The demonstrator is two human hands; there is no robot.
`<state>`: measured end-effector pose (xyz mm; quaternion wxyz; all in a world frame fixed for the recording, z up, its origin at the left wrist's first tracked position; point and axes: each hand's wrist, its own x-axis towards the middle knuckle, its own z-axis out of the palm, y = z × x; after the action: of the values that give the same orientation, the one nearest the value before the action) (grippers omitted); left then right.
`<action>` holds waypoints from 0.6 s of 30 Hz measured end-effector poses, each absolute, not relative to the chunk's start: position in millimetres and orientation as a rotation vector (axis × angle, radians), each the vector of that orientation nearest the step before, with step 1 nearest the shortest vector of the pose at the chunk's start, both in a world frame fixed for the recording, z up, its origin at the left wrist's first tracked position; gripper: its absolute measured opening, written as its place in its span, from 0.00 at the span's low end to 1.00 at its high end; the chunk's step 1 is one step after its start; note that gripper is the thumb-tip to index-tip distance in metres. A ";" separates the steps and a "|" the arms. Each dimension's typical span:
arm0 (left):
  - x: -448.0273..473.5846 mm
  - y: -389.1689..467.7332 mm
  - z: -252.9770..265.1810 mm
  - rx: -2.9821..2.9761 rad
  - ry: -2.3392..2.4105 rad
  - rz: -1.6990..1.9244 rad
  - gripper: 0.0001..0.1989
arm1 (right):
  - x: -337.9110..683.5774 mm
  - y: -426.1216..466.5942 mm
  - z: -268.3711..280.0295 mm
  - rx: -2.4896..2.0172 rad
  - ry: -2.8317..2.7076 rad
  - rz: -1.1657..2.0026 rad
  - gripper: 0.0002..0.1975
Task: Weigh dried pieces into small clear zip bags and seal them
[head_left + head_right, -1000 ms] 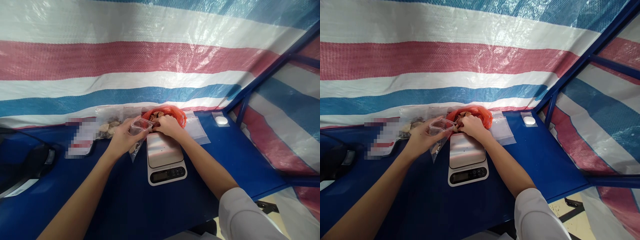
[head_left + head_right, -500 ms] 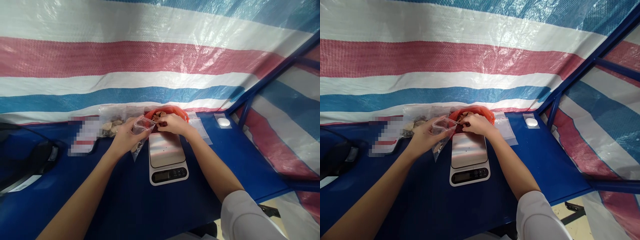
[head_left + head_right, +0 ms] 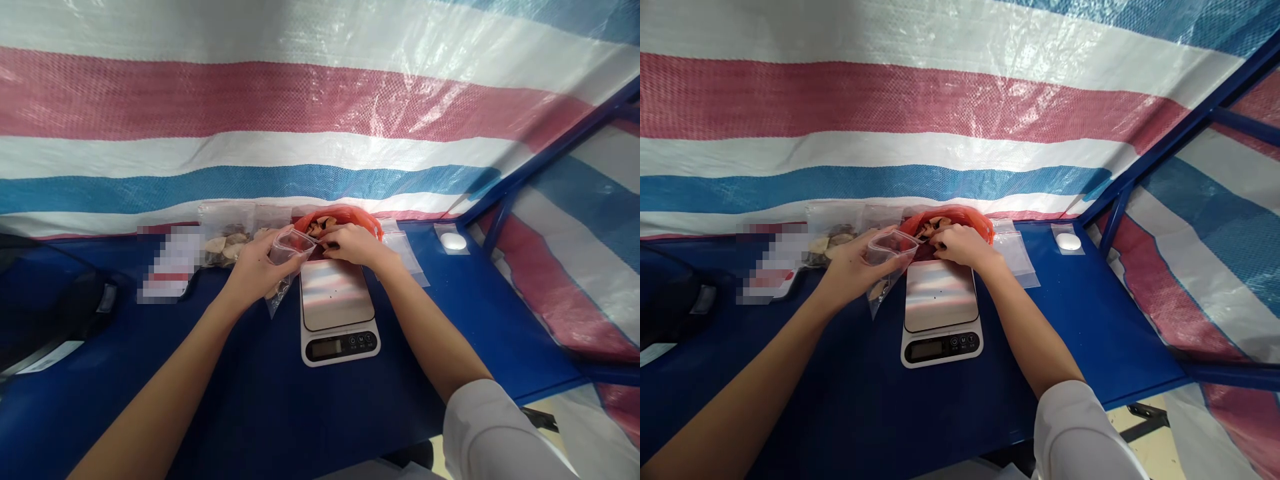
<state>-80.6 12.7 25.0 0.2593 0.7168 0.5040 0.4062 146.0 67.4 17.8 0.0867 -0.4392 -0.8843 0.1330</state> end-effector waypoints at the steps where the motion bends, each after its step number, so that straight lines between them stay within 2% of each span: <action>1: -80.7 12.4 25.2 1.967 1.354 1.078 0.24 | 146.4 67.9 16.3 -1.299 -2.627 0.400 0.07; 10: -81.8 12.5 24.6 2.058 1.330 1.048 0.23 | 151.0 72.9 13.7 -1.165 -2.468 0.610 0.06; 18: -80.1 13.6 19.3 2.087 1.293 1.063 0.24 | 165.3 67.2 31.6 -1.052 -2.128 0.947 0.07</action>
<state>-80.1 13.6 19.3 0.2309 0.7591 0.4702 0.3865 165.3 67.2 31.6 0.2887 -0.3941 -0.7972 0.3548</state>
